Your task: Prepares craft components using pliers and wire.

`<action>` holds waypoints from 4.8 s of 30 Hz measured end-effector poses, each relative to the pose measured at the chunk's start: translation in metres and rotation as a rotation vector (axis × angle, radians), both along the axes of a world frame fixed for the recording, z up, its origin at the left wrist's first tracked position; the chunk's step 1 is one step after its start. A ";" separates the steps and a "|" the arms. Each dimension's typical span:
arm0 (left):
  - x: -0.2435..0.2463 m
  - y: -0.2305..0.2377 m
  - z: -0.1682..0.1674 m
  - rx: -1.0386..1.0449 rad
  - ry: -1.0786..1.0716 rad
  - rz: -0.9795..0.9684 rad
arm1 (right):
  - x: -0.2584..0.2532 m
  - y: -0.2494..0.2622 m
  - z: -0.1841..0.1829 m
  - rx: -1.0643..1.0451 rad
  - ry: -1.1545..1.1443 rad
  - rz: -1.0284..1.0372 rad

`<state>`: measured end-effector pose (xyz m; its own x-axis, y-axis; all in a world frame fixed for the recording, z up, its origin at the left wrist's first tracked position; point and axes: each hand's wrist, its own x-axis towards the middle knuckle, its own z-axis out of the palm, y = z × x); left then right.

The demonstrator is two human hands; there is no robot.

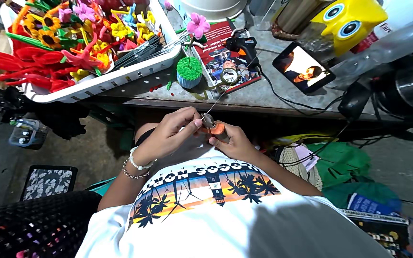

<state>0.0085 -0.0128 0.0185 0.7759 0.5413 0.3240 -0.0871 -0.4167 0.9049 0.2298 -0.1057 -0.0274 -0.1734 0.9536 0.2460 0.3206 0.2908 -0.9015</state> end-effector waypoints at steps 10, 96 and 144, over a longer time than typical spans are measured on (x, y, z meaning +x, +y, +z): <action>-0.002 0.008 -0.001 0.228 0.034 -0.019 | 0.000 0.003 0.001 0.018 -0.028 0.002; 0.023 -0.003 0.013 -0.290 0.011 -0.105 | 0.012 -0.008 0.000 -0.002 0.154 0.051; 0.019 -0.007 0.013 -0.119 0.043 -0.084 | -0.004 -0.004 -0.015 0.026 0.120 -0.053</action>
<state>0.0278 -0.0199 0.0314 0.8317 0.5067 0.2268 -0.0768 -0.2995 0.9510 0.2257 -0.1098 -0.0421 -0.0909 0.9538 0.2864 0.2267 0.2999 -0.9266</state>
